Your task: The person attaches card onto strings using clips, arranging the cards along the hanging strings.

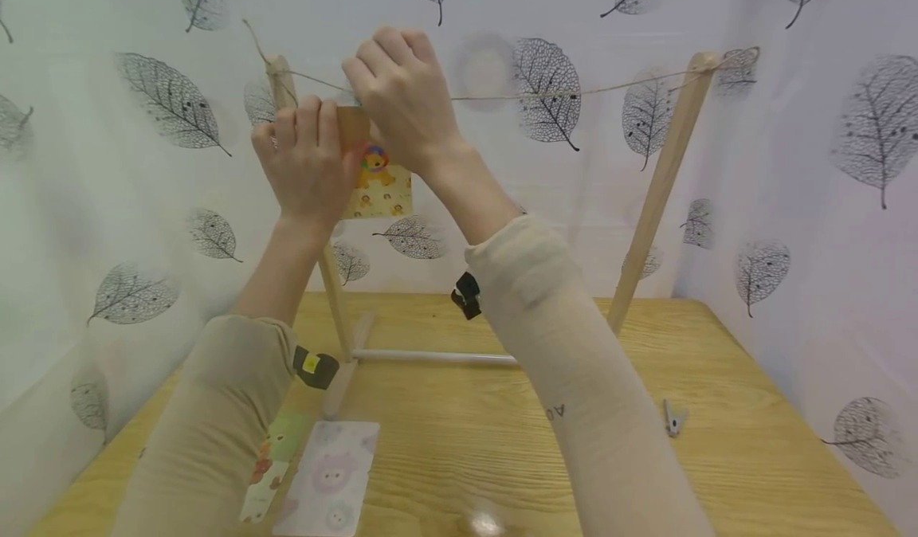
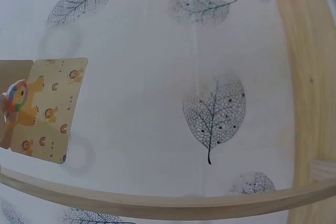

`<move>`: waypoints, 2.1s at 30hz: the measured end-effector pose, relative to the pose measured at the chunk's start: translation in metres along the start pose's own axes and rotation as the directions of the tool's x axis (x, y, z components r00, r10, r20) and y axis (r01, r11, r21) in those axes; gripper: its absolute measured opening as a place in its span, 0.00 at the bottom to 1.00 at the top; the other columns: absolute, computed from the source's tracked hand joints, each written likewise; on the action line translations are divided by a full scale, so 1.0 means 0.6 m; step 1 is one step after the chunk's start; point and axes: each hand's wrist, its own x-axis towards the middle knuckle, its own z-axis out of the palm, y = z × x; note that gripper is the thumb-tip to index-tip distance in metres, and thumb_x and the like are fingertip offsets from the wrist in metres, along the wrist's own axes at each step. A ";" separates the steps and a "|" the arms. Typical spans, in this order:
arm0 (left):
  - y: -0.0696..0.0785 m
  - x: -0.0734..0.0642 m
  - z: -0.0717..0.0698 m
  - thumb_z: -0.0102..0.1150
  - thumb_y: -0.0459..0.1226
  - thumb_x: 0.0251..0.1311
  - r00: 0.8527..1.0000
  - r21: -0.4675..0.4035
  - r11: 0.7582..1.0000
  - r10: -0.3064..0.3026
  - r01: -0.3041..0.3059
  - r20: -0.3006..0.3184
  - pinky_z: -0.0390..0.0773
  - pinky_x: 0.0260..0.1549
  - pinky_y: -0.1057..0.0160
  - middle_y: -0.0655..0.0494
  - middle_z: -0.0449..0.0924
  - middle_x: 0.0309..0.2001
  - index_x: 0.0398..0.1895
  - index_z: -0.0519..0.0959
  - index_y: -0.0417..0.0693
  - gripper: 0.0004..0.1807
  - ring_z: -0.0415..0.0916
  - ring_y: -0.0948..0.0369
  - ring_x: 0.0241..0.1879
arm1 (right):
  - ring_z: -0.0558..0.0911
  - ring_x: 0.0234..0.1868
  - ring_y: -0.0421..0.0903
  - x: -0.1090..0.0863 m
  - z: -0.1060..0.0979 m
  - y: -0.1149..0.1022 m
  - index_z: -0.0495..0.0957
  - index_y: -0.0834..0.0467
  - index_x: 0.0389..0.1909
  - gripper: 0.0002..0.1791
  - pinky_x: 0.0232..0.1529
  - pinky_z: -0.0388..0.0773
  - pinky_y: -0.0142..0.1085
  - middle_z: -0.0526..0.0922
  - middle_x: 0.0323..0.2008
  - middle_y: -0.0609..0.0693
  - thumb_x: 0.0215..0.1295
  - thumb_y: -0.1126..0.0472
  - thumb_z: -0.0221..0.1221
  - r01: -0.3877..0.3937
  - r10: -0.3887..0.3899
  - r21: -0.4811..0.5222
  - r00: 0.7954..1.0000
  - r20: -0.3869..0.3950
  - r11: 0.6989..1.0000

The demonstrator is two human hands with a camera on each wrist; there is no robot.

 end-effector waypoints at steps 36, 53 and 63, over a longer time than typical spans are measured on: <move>-0.011 0.000 0.009 0.52 0.55 0.59 0.997 0.074 0.997 -0.014 0.020 -0.082 0.60 0.39 0.54 0.56 0.71 0.50 0.52 0.70 0.48 0.26 0.65 0.55 0.44 | 0.72 0.47 0.51 0.021 -0.010 -0.004 0.81 0.62 0.43 0.12 0.51 0.61 0.41 0.82 0.40 0.53 0.59 0.64 0.58 -0.057 0.057 -0.002 0.994 0.089 0.998; -0.017 -0.010 0.017 0.51 0.57 0.57 0.995 0.071 0.997 0.007 0.001 -0.101 0.61 0.37 0.55 0.57 0.71 0.53 0.55 0.69 0.50 0.28 0.66 0.55 0.45 | 0.71 0.50 0.49 0.029 -0.018 -0.006 0.81 0.59 0.45 0.13 0.55 0.59 0.39 0.82 0.45 0.51 0.62 0.62 0.55 -0.139 0.133 0.018 0.971 0.198 0.990; -0.018 -0.011 0.019 0.49 0.58 0.58 0.993 0.052 0.999 0.009 -0.003 -0.120 0.61 0.36 0.55 0.58 0.71 0.53 0.55 0.69 0.50 0.29 0.66 0.55 0.44 | 0.71 0.51 0.47 0.034 -0.025 -0.006 0.81 0.57 0.46 0.13 0.55 0.59 0.37 0.81 0.47 0.49 0.63 0.60 0.56 -0.207 0.186 0.051 0.943 0.276 0.977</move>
